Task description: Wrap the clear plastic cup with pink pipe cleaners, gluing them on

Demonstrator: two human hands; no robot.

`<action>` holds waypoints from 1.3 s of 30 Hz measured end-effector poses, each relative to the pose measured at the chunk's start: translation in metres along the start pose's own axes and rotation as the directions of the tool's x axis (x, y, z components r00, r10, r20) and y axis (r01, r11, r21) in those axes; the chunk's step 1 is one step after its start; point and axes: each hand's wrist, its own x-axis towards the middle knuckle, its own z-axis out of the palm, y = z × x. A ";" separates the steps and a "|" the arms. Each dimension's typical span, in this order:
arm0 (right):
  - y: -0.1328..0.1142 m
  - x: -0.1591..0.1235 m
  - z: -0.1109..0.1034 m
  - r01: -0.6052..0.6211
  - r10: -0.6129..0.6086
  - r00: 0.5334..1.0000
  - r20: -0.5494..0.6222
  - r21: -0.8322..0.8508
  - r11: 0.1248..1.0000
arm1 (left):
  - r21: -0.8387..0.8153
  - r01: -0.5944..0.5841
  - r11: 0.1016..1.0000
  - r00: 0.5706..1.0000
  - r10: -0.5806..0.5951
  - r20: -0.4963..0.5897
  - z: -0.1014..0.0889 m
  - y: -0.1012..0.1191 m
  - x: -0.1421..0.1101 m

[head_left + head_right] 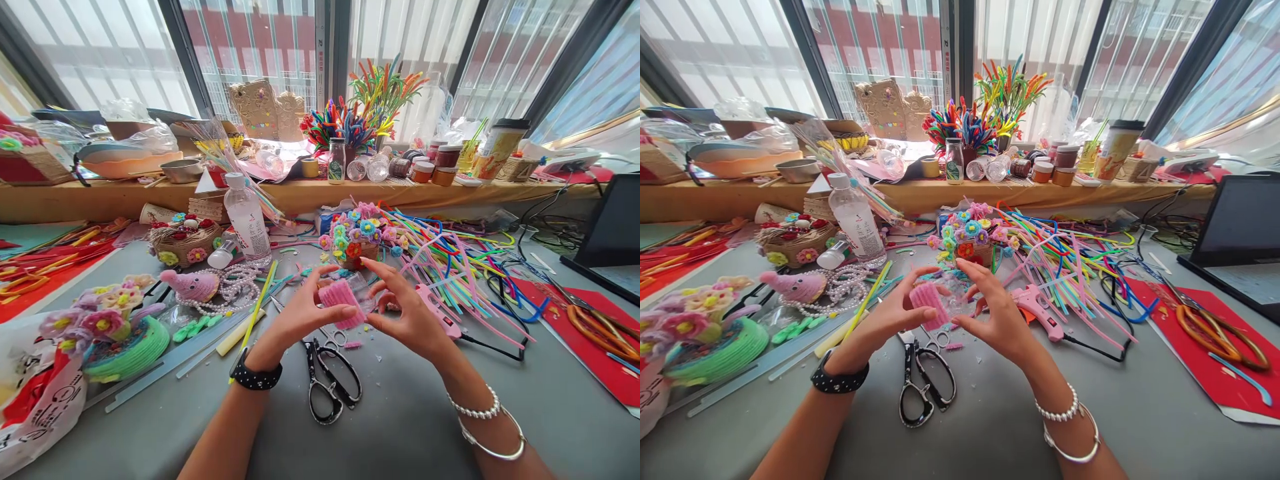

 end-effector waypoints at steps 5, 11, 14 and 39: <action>0.002 -0.001 0.010 -0.045 0.049 0.992 -0.114 0.038 0.998 | -0.034 -0.051 0.998 0.999 0.052 0.017 0.008 -0.002 0.001; 0.007 -0.002 0.017 -0.002 0.011 0.979 -0.204 0.046 0.999 | -0.001 -0.071 0.997 0.996 0.071 0.055 0.018 0.002 -0.002; 0.006 -0.003 0.010 0.038 -0.036 0.985 -0.171 0.008 0.999 | 0.095 -0.113 0.989 0.993 0.111 0.026 0.014 0.001 -0.002; 0.000 -0.007 0.011 -0.088 0.131 0.934 -0.332 0.141 0.986 | 0.322 -0.340 0.884 0.937 0.346 0.042 0.016 -0.009 0.002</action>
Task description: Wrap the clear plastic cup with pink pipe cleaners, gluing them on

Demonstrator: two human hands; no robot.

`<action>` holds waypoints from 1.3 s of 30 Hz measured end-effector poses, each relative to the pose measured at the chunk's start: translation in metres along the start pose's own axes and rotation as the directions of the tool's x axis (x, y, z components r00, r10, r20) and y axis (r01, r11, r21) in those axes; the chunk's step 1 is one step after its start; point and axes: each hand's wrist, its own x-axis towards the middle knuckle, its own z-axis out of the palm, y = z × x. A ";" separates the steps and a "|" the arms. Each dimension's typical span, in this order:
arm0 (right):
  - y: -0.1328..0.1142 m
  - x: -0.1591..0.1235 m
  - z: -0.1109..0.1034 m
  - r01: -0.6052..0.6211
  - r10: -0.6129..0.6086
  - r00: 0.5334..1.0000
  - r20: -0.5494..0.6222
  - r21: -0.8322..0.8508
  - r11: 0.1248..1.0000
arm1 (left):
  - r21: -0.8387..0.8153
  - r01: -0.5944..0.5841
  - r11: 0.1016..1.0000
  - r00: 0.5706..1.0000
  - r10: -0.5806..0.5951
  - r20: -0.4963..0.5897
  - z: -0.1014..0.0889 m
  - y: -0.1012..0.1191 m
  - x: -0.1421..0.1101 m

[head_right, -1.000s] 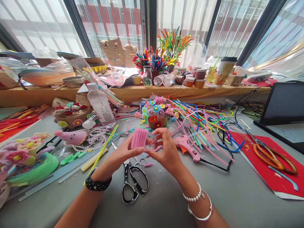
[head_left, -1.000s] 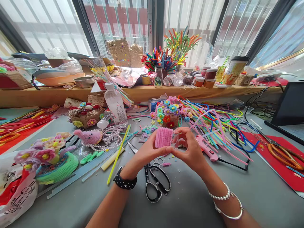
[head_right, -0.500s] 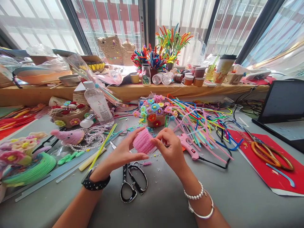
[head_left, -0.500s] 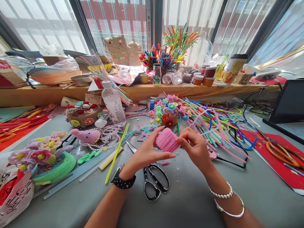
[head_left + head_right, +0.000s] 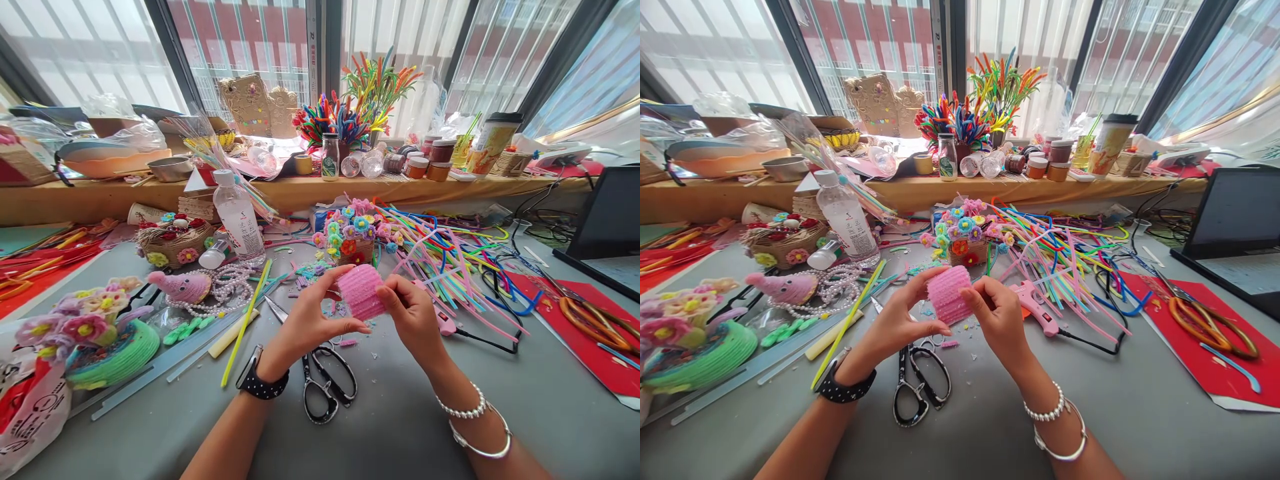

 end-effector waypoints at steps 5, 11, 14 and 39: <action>0.002 0.000 0.000 -0.021 0.022 1.000 -0.019 0.076 0.997 | 0.083 -0.045 0.995 0.998 0.048 -0.036 -0.001 0.002 0.000; 0.011 -0.002 0.001 -0.103 0.100 0.995 0.026 0.197 0.975 | 0.187 -0.122 0.975 0.985 0.142 -0.099 -0.001 0.002 -0.002; 0.016 -0.002 0.003 -0.133 0.128 0.991 0.036 0.246 0.960 | 0.249 -0.155 0.956 0.976 0.188 -0.114 -0.001 0.004 -0.003; 0.010 0.003 0.001 -0.350 0.331 0.936 0.116 0.393 0.850 | 0.456 -0.394 0.798 0.906 0.420 0.050 -0.006 -0.007 -0.002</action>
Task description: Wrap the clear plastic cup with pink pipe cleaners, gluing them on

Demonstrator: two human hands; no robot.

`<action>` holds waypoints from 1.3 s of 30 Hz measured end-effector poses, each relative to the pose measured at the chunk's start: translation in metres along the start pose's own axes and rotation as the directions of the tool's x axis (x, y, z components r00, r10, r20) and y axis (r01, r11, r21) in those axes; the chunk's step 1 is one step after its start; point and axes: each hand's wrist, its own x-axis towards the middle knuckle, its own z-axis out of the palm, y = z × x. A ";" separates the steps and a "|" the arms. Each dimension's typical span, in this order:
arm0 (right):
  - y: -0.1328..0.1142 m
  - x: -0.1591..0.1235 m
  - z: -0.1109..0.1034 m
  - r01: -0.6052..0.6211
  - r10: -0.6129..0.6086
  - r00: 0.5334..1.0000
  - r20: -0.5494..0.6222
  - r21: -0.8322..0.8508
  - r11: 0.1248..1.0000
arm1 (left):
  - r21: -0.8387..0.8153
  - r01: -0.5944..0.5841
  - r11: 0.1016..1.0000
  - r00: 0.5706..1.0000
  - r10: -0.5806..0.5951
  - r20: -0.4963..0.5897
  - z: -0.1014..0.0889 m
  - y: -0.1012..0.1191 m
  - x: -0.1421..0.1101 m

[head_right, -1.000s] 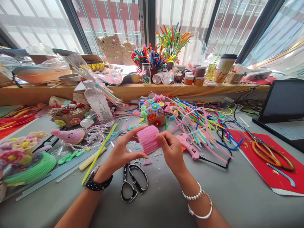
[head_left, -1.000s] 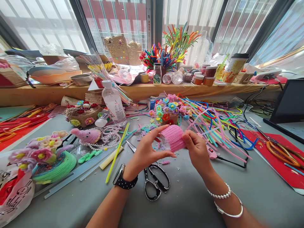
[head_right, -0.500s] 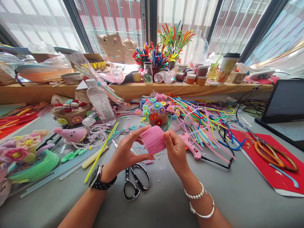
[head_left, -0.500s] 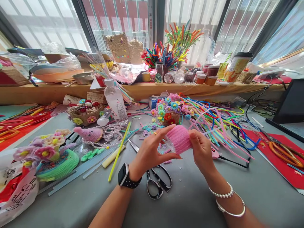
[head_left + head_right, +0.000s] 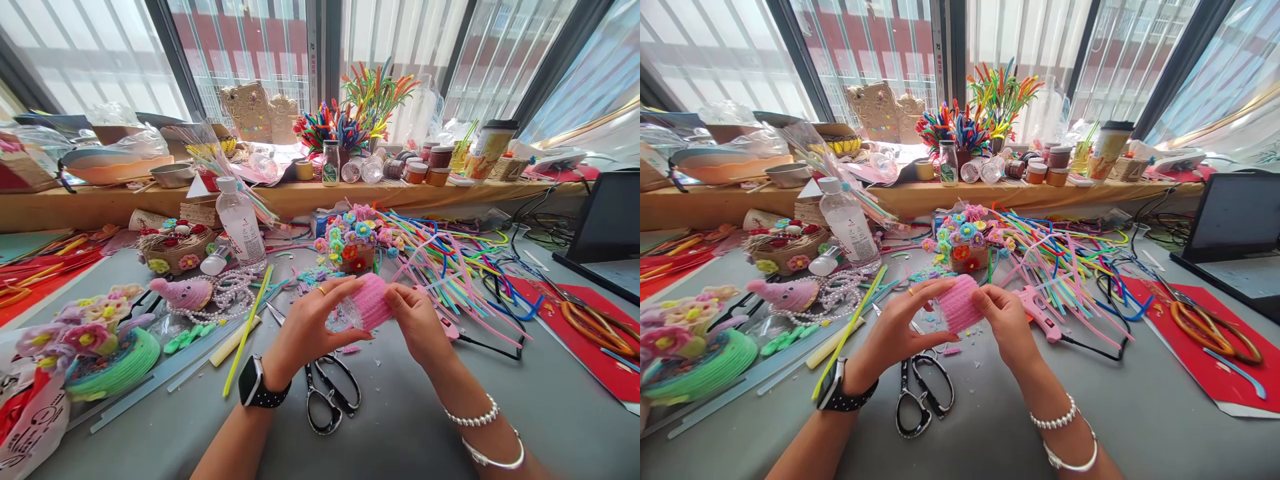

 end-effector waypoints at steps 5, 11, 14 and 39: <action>0.002 0.000 -0.001 -0.014 0.013 1.000 0.014 0.070 0.997 | -0.035 0.018 0.999 0.999 -0.017 0.027 0.002 -0.001 -0.001; 0.000 0.001 0.000 -0.037 0.037 0.999 0.007 0.117 0.992 | -0.034 0.011 0.999 1.000 -0.011 0.013 0.002 -0.001 -0.002; 0.000 0.001 0.001 -0.073 0.073 0.997 0.006 0.158 0.985 | -0.005 0.001 1.000 1.000 -0.001 -0.013 0.001 0.001 -0.002; 0.005 0.004 0.006 -0.176 0.162 0.984 0.073 0.264 0.948 | 0.009 0.134 0.991 0.990 -0.134 -0.034 0.001 0.001 -0.001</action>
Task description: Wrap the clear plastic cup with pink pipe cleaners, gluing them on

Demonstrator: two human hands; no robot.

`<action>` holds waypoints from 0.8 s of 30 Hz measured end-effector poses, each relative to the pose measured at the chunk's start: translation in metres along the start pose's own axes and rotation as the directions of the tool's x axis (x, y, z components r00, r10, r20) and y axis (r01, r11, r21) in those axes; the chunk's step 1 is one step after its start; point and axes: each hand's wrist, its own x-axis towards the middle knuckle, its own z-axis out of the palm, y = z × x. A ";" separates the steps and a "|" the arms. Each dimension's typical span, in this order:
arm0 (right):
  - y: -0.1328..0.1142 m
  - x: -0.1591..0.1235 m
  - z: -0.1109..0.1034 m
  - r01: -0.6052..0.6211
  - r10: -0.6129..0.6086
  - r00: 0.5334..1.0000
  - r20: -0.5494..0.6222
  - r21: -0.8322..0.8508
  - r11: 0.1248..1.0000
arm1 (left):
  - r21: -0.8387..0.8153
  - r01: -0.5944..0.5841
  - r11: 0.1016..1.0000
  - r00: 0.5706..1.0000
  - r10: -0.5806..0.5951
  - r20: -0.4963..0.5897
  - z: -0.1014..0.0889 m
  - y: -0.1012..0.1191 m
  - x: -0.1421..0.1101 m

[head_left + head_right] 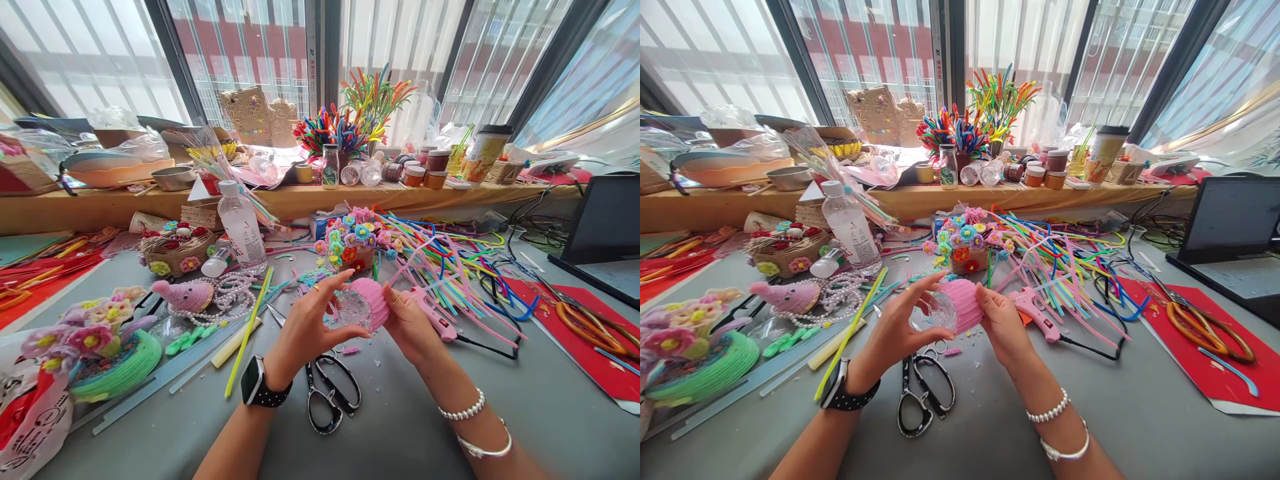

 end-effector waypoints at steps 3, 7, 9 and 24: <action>0.002 0.000 -0.002 0.092 -0.098 0.995 -0.019 -0.202 0.975 | -0.022 0.081 0.996 0.995 -0.079 0.066 -0.002 -0.001 0.001; 0.004 -0.005 0.004 0.244 -0.251 0.966 0.062 -0.537 0.807 | 0.056 0.176 0.983 0.964 -0.184 0.194 0.000 -0.003 0.001; 0.005 -0.008 0.011 0.352 -0.321 0.931 0.175 -0.671 0.653 | 0.105 0.193 0.975 0.942 -0.215 0.259 0.003 -0.003 0.001; -0.008 0.009 -0.019 0.298 -0.307 0.894 0.326 -0.945 -0.134 | 0.043 0.440 0.897 0.868 -0.412 -0.277 -0.003 -0.021 0.005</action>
